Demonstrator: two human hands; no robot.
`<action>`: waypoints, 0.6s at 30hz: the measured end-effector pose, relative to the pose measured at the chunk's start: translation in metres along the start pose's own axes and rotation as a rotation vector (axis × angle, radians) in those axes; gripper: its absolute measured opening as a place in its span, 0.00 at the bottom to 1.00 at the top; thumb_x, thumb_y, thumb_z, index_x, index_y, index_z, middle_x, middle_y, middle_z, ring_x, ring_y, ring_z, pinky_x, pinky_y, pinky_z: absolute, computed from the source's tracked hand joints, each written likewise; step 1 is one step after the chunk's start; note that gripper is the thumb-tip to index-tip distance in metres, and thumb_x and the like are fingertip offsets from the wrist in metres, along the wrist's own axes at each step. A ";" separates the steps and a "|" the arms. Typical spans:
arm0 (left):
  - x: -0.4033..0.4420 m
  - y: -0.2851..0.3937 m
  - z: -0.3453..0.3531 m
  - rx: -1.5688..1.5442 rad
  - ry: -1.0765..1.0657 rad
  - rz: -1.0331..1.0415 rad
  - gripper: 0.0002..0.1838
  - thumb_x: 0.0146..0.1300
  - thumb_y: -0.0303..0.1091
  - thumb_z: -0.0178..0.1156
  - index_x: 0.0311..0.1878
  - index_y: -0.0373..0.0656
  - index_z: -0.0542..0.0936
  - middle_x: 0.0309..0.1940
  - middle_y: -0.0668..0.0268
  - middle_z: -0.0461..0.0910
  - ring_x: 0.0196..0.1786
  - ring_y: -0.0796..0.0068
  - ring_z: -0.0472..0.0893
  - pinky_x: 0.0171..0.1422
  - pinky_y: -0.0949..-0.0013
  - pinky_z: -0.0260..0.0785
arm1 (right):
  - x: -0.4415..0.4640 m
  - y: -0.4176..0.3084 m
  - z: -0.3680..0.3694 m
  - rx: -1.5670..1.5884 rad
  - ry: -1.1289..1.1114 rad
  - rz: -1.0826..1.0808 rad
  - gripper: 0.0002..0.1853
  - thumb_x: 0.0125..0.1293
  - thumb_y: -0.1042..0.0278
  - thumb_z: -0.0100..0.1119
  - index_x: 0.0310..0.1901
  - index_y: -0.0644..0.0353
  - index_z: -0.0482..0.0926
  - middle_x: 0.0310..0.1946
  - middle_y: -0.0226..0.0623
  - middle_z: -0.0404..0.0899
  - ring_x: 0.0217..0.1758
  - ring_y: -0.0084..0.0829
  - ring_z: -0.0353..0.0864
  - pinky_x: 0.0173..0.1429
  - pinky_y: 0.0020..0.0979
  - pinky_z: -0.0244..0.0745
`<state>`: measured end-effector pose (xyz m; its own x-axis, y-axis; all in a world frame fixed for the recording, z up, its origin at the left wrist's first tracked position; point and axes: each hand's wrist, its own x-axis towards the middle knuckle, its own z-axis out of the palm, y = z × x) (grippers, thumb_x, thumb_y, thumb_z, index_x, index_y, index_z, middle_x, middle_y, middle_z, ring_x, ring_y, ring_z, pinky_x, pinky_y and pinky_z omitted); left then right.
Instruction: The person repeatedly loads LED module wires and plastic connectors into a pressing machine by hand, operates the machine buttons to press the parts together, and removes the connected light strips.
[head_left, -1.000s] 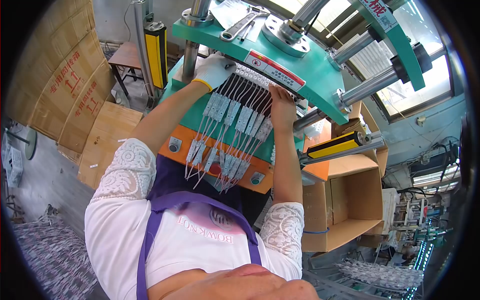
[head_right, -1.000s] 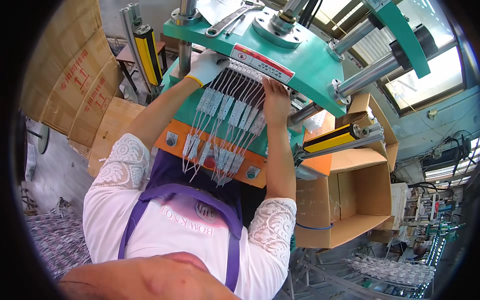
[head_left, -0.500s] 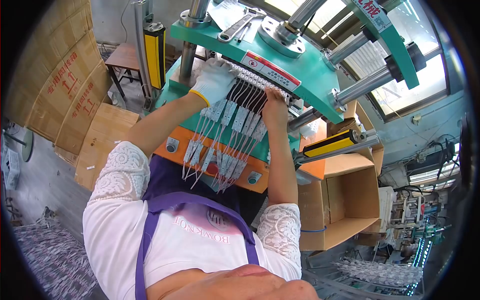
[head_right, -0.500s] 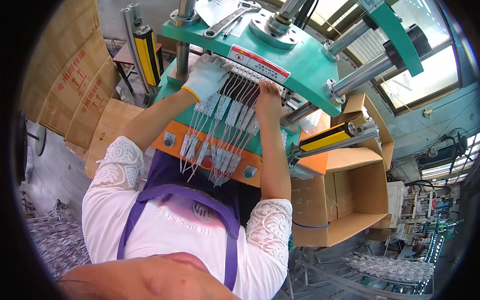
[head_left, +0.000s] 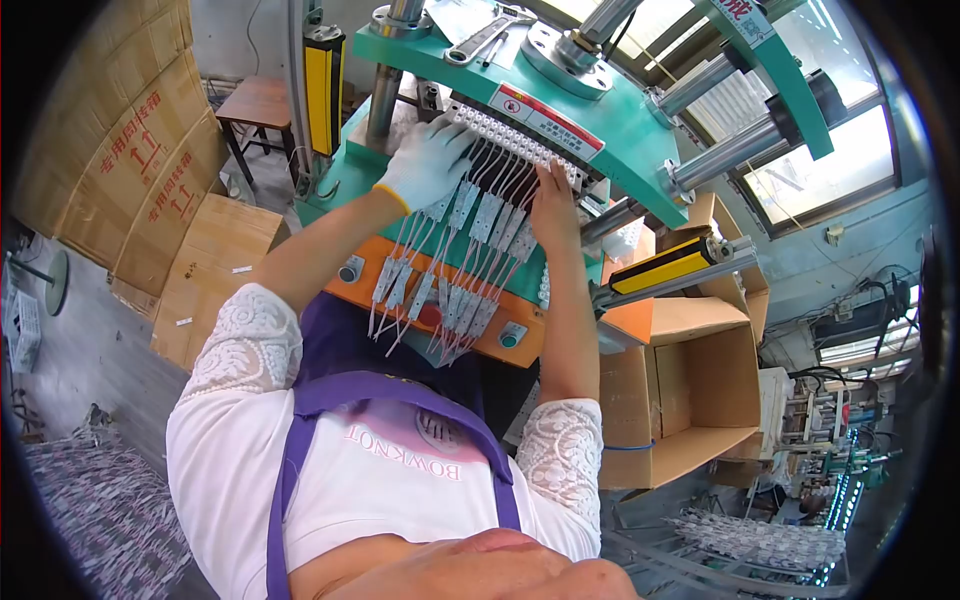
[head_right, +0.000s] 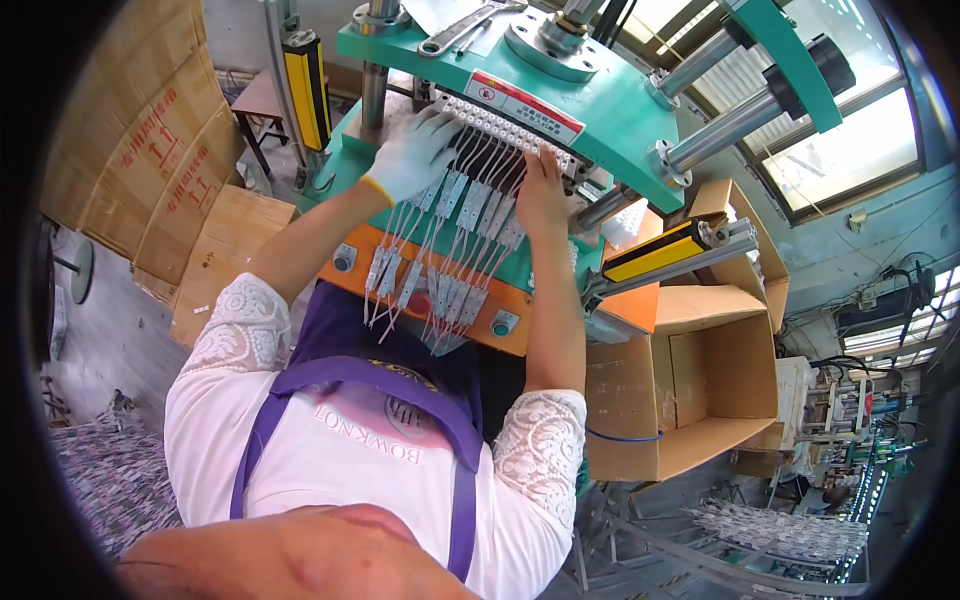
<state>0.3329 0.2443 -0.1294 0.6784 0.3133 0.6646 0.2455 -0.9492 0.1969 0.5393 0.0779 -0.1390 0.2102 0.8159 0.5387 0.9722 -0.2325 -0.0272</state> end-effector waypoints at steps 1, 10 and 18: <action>-0.015 0.005 -0.009 -0.037 0.069 -0.054 0.25 0.63 0.39 0.61 0.62 0.41 0.75 0.63 0.56 0.75 0.69 0.51 0.70 0.72 0.51 0.62 | -0.017 -0.015 -0.008 0.108 0.071 0.057 0.22 0.70 0.74 0.52 0.65 0.61 0.70 0.65 0.53 0.71 0.69 0.52 0.70 0.69 0.44 0.70; -0.156 -0.038 -0.100 -0.196 -0.334 0.188 0.34 0.45 0.38 0.72 0.59 0.42 0.77 0.62 0.58 0.75 0.66 0.53 0.72 0.75 0.47 0.59 | -0.211 -0.078 -0.082 0.322 -0.240 0.272 0.26 0.58 0.77 0.65 0.61 0.59 0.73 0.63 0.43 0.74 0.67 0.51 0.69 0.71 0.47 0.63; -0.151 -0.035 -0.100 -0.184 -0.371 0.156 0.33 0.42 0.35 0.71 0.57 0.45 0.79 0.63 0.60 0.75 0.68 0.55 0.71 0.76 0.47 0.57 | -0.209 -0.082 -0.080 0.332 -0.209 0.302 0.28 0.53 0.81 0.66 0.58 0.58 0.75 0.67 0.42 0.70 0.69 0.52 0.65 0.72 0.46 0.63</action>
<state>0.1527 0.2270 -0.1640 0.9086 0.1235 0.3991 0.0160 -0.9649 0.2622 0.4077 -0.1158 -0.1819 0.4703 0.8349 0.2860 0.8380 -0.3209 -0.4414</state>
